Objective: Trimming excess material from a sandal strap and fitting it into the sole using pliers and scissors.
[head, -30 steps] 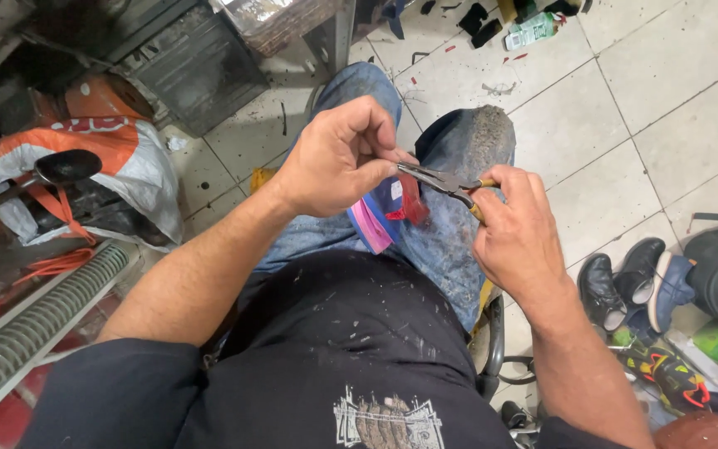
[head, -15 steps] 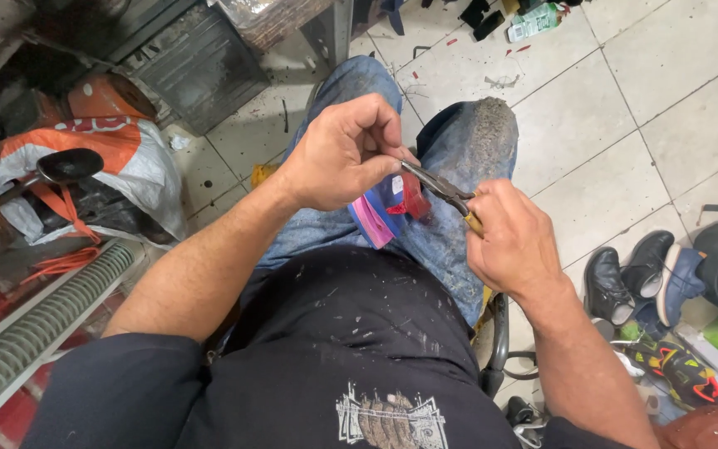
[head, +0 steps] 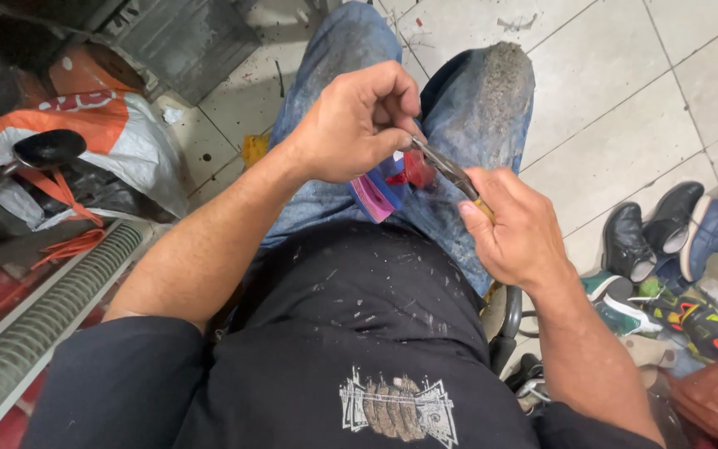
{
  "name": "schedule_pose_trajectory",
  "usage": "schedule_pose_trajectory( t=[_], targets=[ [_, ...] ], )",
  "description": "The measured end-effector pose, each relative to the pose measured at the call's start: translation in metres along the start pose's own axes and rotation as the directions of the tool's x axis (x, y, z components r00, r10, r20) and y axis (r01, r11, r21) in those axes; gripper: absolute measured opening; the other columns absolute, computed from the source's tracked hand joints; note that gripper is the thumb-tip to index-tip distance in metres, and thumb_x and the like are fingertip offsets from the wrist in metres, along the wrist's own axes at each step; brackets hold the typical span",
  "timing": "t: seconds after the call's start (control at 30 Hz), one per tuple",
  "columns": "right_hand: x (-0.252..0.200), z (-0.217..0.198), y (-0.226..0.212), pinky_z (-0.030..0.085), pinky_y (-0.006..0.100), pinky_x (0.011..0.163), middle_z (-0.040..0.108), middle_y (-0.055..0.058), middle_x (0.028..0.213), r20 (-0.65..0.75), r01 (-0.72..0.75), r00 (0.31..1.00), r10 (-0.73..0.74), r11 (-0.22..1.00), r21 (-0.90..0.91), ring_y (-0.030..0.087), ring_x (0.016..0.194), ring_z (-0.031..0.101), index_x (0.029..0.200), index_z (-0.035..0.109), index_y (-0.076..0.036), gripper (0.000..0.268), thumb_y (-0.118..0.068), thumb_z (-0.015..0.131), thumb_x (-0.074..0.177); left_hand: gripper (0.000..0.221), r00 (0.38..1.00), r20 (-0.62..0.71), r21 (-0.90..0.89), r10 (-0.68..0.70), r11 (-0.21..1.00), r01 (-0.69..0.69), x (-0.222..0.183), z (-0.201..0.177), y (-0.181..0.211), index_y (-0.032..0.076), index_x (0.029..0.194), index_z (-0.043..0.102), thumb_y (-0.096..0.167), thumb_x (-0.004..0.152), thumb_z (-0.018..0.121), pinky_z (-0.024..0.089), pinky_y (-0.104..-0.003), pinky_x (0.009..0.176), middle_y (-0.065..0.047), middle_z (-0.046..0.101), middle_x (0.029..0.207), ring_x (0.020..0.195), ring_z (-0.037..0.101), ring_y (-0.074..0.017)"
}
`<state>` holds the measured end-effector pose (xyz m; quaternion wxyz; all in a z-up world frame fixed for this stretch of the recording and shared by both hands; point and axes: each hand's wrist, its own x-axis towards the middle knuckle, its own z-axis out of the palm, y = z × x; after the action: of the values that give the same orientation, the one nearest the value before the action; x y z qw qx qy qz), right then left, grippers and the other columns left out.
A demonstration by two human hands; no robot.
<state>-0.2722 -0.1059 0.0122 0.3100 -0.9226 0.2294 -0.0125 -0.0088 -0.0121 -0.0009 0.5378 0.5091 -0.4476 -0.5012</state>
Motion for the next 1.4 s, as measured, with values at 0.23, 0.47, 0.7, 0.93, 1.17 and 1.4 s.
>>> schedule_pose_trajectory(
  t=[0.23, 0.47, 0.7, 0.93, 1.17, 1.4],
  targets=[
    [-0.057, 0.023, 0.037, 0.047, 0.037, 0.067, 0.061, 0.015, 0.09, -0.137, -0.055, 0.986, 0.092, 0.966, 0.253, 0.024, 0.073, 0.057, 0.127, 0.065, 0.011, 0.034, -0.013, 0.056, 0.103, 0.032, 0.953, 0.3, 0.525, 0.035, 0.829, -0.195, -0.003, -0.019, 0.0, 0.012, 0.103, 0.07, -0.005, 0.078, 0.061, 0.054, -0.04, 0.084, -0.008, 0.059, 0.104, 0.099, 0.059, -0.0243],
    [-0.093, 0.039, 0.048, 0.049, 0.035, 0.069, 0.067, 0.014, 0.097, -0.12, -0.153, 0.973, 0.199, 0.938, 0.31, 0.023, 0.079, 0.062, 0.125, 0.068, 0.007, 0.04, -0.023, 0.063, 0.099, 0.025, 0.756, 0.502, 0.711, -0.42, 0.698, -0.084, 0.011, -0.009, -0.006, 0.014, 0.103, 0.072, 0.038, 0.096, 0.069, 0.048, -0.043, 0.081, -0.003, 0.07, 0.097, 0.093, 0.061, -0.0255],
    [-0.097, 0.04, 0.04, 0.057, 0.036, 0.078, 0.072, 0.018, 0.112, -0.158, -0.159, 0.968, 0.193, 0.966, 0.206, 0.027, 0.094, 0.071, 0.125, 0.071, 0.005, 0.045, -0.031, 0.064, 0.099, 0.016, 0.855, 0.428, 0.651, -0.293, 0.757, -0.067, 0.022, 0.003, -0.04, 0.013, 0.092, 0.063, 0.026, 0.1, 0.062, 0.043, -0.042, 0.064, -0.001, 0.067, 0.075, 0.064, 0.058, -0.0258],
    [-0.087, 0.05, 0.036, 0.05, 0.035, 0.064, 0.067, 0.007, 0.095, -0.154, -0.181, 0.969, 0.194, 0.979, 0.094, 0.021, 0.069, 0.058, 0.127, 0.072, -0.004, 0.04, -0.032, 0.062, 0.1, 0.02, 0.918, 0.236, 0.685, -0.318, 0.724, 0.075, 0.045, 0.011, -0.064, 0.016, 0.09, 0.061, 0.031, 0.105, 0.062, 0.044, -0.043, 0.064, 0.001, 0.061, 0.069, 0.065, 0.055, -0.0226],
    [-0.075, 0.074, 0.043, 0.052, 0.039, 0.058, 0.069, 0.006, 0.103, -0.238, -0.193, 0.953, 0.185, 0.981, -0.01, 0.025, 0.076, 0.066, 0.128, 0.072, -0.008, 0.041, -0.037, 0.06, 0.103, 0.012, 0.919, 0.123, 0.661, -0.374, 0.722, 0.205, 0.059, 0.006, -0.072, 0.021, 0.101, 0.051, 0.029, 0.097, 0.06, 0.042, -0.042, 0.075, 0.002, 0.06, 0.075, 0.071, 0.055, -0.0236],
    [-0.045, 0.068, 0.029, 0.035, 0.026, 0.052, 0.049, -0.007, 0.071, -0.226, -0.284, 0.836, 0.5, 0.747, 0.601, 0.005, 0.057, 0.038, 0.107, 0.065, -0.005, 0.015, -0.016, 0.065, 0.097, 0.012, 0.975, 0.174, 0.557, -0.135, 0.831, 0.016, 0.048, 0.007, -0.064, 0.015, 0.095, 0.056, 0.006, 0.094, 0.064, 0.045, -0.035, 0.074, -0.002, 0.055, 0.098, 0.083, 0.052, -0.0199]
  ],
)
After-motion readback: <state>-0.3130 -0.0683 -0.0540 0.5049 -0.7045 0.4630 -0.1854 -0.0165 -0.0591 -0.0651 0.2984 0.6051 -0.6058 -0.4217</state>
